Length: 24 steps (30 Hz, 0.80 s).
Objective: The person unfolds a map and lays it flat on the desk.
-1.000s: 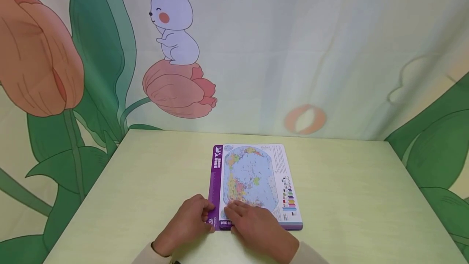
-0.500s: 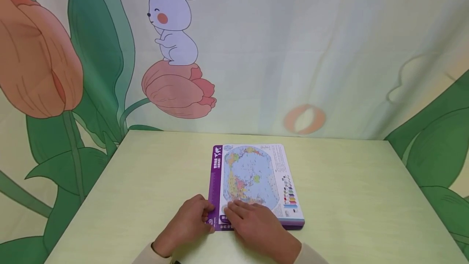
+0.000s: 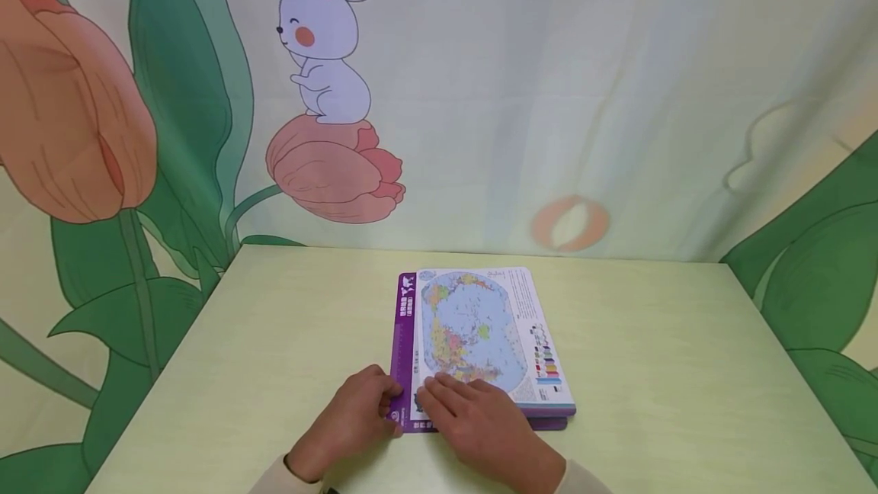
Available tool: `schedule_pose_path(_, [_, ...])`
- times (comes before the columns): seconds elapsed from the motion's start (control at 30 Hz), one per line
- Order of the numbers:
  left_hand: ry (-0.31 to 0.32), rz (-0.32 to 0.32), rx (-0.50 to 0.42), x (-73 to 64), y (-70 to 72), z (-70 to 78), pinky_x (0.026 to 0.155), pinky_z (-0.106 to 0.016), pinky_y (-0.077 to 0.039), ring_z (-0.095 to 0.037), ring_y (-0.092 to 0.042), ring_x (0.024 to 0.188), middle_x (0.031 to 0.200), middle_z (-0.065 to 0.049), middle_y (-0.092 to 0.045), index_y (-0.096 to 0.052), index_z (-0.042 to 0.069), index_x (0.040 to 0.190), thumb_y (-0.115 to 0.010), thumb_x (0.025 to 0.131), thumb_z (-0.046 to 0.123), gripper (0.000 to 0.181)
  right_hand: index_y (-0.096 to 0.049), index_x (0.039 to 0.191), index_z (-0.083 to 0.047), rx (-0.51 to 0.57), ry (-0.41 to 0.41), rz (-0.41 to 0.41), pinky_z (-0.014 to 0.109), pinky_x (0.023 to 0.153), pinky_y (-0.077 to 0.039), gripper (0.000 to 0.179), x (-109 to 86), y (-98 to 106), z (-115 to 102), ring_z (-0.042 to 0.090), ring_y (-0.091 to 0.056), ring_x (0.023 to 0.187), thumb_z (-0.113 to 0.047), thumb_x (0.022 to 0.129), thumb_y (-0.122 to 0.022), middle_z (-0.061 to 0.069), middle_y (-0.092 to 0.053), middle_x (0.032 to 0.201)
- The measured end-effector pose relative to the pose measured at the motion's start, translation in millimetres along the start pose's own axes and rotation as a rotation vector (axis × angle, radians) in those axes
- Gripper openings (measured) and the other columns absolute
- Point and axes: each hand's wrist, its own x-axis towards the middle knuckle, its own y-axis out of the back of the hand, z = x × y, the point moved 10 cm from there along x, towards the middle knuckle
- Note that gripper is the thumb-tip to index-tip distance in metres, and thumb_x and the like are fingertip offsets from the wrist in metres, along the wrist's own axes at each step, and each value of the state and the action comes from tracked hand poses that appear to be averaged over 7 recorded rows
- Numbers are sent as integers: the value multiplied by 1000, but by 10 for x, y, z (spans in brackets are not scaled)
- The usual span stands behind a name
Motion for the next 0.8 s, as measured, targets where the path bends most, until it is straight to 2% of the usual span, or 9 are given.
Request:
schedule_pose_path(0.13, [-17, 8, 25, 7, -34, -18, 73, -27, -48, -13, -52, 82, 93, -2, -58, -75, -5, 112, -94, 76, 7, 43, -69, 138, -16, -47, -5, 30, 32, 92, -62, 38, -41, -35, -9, 14, -72, 123, -27, 101, -70, -1, -74, 135])
schedule_pose_path(0.3, [-46, 29, 38, 2, -62, -40, 74, -27, -49, -13, -52, 82, 93, -2, -58, -75, -6, 112, -94, 75, 7, 43, -71, 136, -17, -66, -66, 25, 34, 92, -62, 37, -104, -83, 68, 14, -71, 124, -25, 100, -70, -2, -74, 135])
schedule_pose_path(0.63, [-12, 9, 12, 22, -89, -77, 75, -28, -50, -14, -52, 84, 94, -2, -58, -76, -5, 113, -93, 75, 7, 43, -75, 129, -16, -13, -150, 66, 33, 93, -62, 34, -210, -19, 227, 14, -73, 120, -21, 95, -74, -1, -77, 130])
schedule_pose_path(0.8, [-6, 18, 29, 14, -84, -97, 75, -28, -49, -14, -51, 83, 92, -1, -57, -76, -3, 113, -94, 74, 8, 44, -75, 129, -14, 1, -184, 78, 33, 92, -61, 42, -301, -26, 307, 15, -73, 120, -20, 88, -80, 0, -76, 131])
